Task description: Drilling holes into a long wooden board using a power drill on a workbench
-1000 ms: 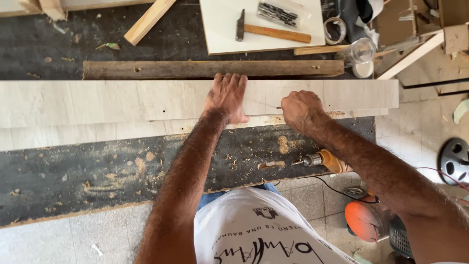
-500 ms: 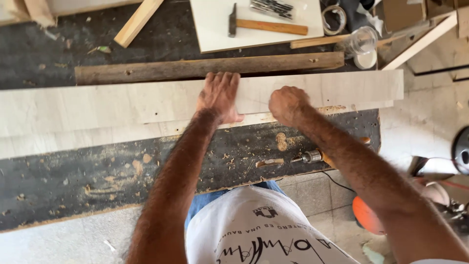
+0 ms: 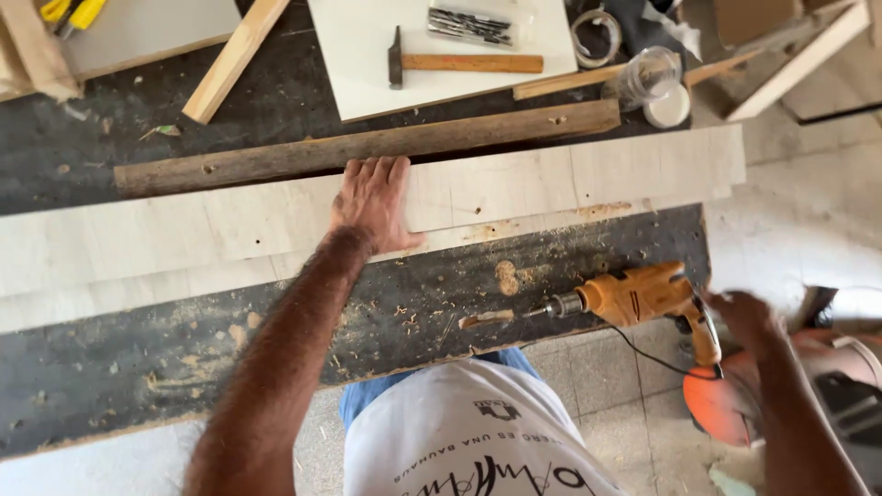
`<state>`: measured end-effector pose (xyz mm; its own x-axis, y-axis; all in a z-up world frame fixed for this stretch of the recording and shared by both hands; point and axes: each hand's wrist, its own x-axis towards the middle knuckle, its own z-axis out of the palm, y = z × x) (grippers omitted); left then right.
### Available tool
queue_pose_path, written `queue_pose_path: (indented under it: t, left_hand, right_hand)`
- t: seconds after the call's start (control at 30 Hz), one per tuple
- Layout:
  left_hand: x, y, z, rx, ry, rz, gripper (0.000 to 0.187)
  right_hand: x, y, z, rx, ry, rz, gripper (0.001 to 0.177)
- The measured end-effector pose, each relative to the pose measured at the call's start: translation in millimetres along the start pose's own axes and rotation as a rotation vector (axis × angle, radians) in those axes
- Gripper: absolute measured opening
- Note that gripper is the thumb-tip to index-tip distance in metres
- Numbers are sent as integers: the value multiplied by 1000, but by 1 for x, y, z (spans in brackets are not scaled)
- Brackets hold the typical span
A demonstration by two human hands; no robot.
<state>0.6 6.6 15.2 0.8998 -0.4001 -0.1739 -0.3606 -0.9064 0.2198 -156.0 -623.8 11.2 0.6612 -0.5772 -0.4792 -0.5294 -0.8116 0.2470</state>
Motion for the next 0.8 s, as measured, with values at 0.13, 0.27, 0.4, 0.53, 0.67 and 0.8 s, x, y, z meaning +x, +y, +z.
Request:
queue_pose_path:
  t: [0.13, 0.27, 0.4, 0.53, 0.67, 0.8]
  left_hand:
    - [-1, 2, 4, 9, -78, 0, 131]
    - [4, 4, -3, 25, -89, -18, 123]
    - [3, -4, 14, 89, 44, 36, 112]
    - [0, -4, 12, 85, 44, 36, 114]
    - [-1, -2, 11, 115, 112, 68, 113]
    - [5, 0, 8, 151, 34, 30, 121]
  right_hand:
    - [-22, -6, 39, 957, -363, -83, 28]
    - [-12, 26, 116, 1299, -813, -323, 40]
    - [-76, -21, 127, 1622, -1363, -344, 64]
    - [-121, -64, 134, 1865, -1594, -383, 69]
    - [-127, -54, 126, 1775, -1533, -231, 48]
    - [-147, -21, 100, 1705, -1239, -155, 55]
